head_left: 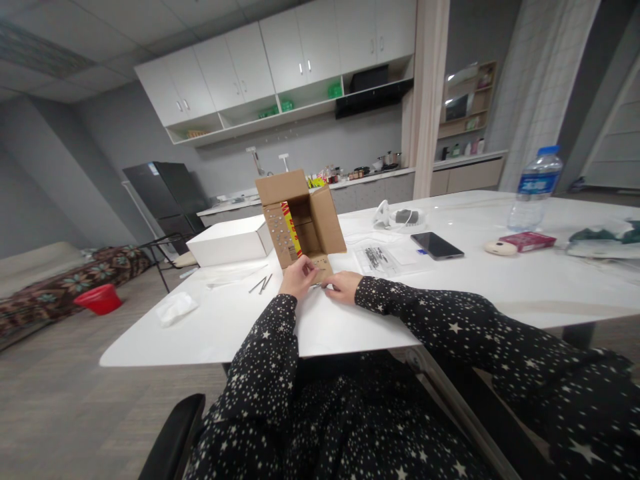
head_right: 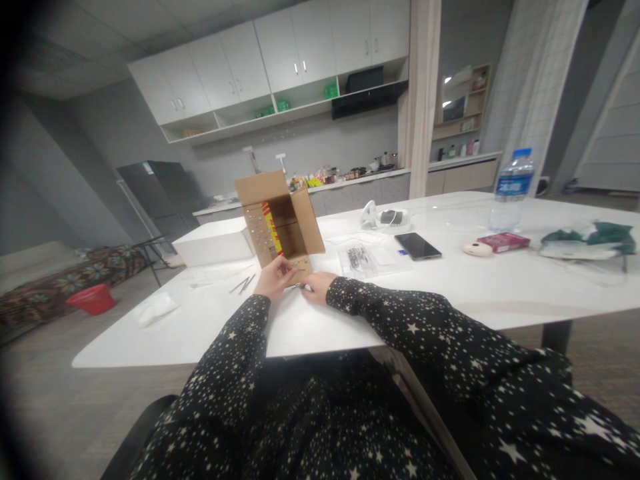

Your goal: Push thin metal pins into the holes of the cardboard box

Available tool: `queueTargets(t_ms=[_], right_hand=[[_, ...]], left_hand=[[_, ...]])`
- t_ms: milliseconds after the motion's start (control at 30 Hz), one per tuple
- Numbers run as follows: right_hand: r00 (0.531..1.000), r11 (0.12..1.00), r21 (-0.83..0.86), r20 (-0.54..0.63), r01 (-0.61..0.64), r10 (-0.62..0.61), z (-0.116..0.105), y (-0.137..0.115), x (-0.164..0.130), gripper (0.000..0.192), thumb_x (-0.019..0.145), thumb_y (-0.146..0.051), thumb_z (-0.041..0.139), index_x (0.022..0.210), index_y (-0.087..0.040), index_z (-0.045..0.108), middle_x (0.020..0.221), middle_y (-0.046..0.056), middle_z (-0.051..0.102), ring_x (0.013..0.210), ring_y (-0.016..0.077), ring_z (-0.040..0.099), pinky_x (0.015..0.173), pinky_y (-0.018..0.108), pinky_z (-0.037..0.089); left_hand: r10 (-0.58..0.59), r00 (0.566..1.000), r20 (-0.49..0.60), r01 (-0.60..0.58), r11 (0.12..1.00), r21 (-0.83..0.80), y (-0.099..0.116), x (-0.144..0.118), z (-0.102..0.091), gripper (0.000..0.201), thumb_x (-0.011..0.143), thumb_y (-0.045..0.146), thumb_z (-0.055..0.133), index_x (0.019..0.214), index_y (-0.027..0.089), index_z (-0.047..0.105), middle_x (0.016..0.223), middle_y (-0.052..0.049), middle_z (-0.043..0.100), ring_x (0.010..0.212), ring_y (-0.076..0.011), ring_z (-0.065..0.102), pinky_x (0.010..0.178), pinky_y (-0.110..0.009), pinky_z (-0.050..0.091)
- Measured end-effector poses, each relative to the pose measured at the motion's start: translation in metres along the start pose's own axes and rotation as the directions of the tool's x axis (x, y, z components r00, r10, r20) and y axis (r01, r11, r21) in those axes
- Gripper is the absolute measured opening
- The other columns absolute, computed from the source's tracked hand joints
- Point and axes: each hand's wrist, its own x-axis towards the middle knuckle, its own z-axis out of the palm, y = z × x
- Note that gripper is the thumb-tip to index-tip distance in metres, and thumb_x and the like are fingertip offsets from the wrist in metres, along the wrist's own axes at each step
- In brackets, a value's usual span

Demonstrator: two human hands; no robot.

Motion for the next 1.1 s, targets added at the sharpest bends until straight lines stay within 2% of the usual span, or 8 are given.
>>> queueTargets(t_ms=[333,667,933,1100], right_hand=[[1.000,1.000,0.000,0.000,0.005,-0.005,0.000,0.000,0.000,0.030,0.080,-0.029,0.049,0.106,-0.023,0.063,0.076,0.002,0.068,0.074,0.0180,0.062,0.064,0.025,0.040],[0.999,0.998,0.019,-0.009,0.051,-0.051,0.001,0.003,0.001,0.030,0.080,-0.027,0.048,0.104,-0.021,0.064,0.077,0.003,0.068,0.076,0.0181,0.062,0.067,0.025,0.040],[0.999,0.999,0.013,0.004,0.035,-0.035,0.001,0.004,0.002,0.031,0.080,-0.030,0.048,0.105,-0.022,0.064,0.076,0.003,0.067,0.076,0.0187,0.061,0.065,0.026,0.039],[0.999,0.999,0.017,0.003,0.036,-0.036,0.000,0.004,0.001,0.032,0.080,-0.031,0.047,0.105,-0.021,0.064,0.077,0.003,0.067,0.075,0.0184,0.061,0.064,0.025,0.039]], left_hand=[[0.017,0.993,0.118,-0.019,1.000,0.011,-0.002,-0.001,0.004,0.010,0.074,0.029,0.056,0.073,0.019,0.053,0.067,0.003,0.058,0.059,-0.0101,0.050,0.060,-0.023,0.041],[0.042,0.986,0.159,-0.047,0.998,0.030,-0.009,0.000,0.008,0.007,0.071,0.023,0.056,0.074,0.019,0.061,0.072,0.001,0.064,0.062,-0.0106,0.054,0.062,-0.024,0.045],[0.061,0.967,0.247,-0.065,0.998,0.008,-0.013,-0.001,0.009,0.012,0.071,0.021,0.055,0.077,0.019,0.065,0.072,0.001,0.066,0.061,-0.0107,0.055,0.061,-0.023,0.045],[0.048,0.963,0.264,-0.053,0.999,0.011,-0.013,-0.001,0.009,0.014,0.071,0.022,0.055,0.079,0.019,0.066,0.075,0.000,0.068,0.064,-0.0114,0.057,0.064,-0.024,0.046]])
